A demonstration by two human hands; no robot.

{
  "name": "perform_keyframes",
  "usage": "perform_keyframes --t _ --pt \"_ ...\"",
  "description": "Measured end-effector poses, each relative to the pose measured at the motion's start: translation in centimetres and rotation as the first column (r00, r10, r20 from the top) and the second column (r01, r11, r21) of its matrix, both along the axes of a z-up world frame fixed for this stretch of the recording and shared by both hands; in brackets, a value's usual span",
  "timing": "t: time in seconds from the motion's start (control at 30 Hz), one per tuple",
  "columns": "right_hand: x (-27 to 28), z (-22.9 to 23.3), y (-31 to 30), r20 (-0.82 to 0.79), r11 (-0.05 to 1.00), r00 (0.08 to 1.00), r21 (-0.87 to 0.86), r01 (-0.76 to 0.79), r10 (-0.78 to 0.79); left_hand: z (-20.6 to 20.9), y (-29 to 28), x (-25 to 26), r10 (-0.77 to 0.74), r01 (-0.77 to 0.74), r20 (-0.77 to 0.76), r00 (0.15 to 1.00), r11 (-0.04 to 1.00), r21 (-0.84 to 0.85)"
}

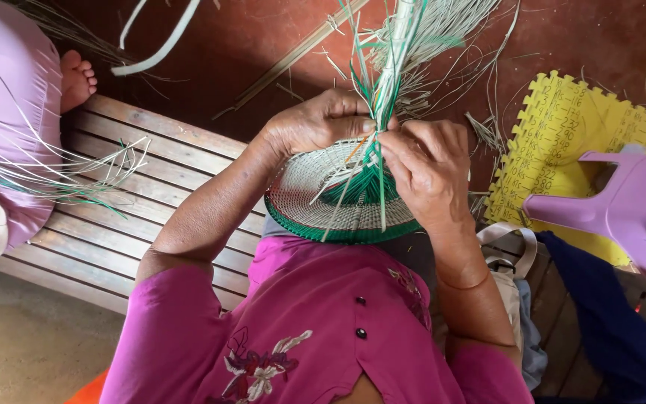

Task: Weaving a decorative border onto a circular fan using green and natural fibers

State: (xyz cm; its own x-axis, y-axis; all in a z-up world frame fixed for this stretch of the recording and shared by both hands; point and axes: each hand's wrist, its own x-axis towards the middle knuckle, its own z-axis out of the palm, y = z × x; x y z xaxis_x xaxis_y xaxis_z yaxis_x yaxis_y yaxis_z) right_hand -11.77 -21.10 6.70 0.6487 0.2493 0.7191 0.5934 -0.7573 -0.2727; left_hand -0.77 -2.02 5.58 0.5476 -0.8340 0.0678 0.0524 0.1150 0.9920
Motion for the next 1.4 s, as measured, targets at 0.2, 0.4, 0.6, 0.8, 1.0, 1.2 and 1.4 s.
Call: perform_keyframes --t 0.2,0.4,0.6,0.8,1.0,1.2,1.4 --pt "1.0 0.5 -1.3 0.057 0.99 0.997 -0.136 -0.043 0.051 -3.5 -1.1 0.7 -0.021 0.019 0.054 0.998 0.999 0.04" --pt "2.7 -1.3 -2.5 0.091 0.987 0.993 -0.149 -0.057 0.071 -7.8 -2.0 1.4 -0.054 0.041 0.123 0.991 0.994 0.106" --pt "3.2 -0.5 -2.1 -0.103 0.985 0.982 0.094 -0.147 0.157 -6.8 -1.4 0.4 -0.054 0.056 -0.059 0.997 0.998 0.04" --pt "3.0 2.3 -2.9 -0.192 0.879 0.905 0.38 -0.289 0.381 -3.0 -1.9 0.1 -0.001 0.003 -0.033 0.999 0.998 0.06" --pt "2.9 0.5 -2.5 -0.234 0.915 0.943 0.38 -0.137 0.239 -1.3 -1.2 -0.1 0.013 -0.008 -0.048 0.999 0.995 0.101" --pt "3.2 1.6 -0.1 -0.163 0.934 0.965 0.327 -0.143 0.205 -8.1 0.0 1.7 -0.024 0.017 0.044 0.999 0.988 0.151" --pt "2.7 3.0 0.0 -0.285 0.926 0.912 0.319 -0.201 0.296 -7.1 0.8 1.6 -0.016 0.014 0.012 1.0 0.988 0.152"
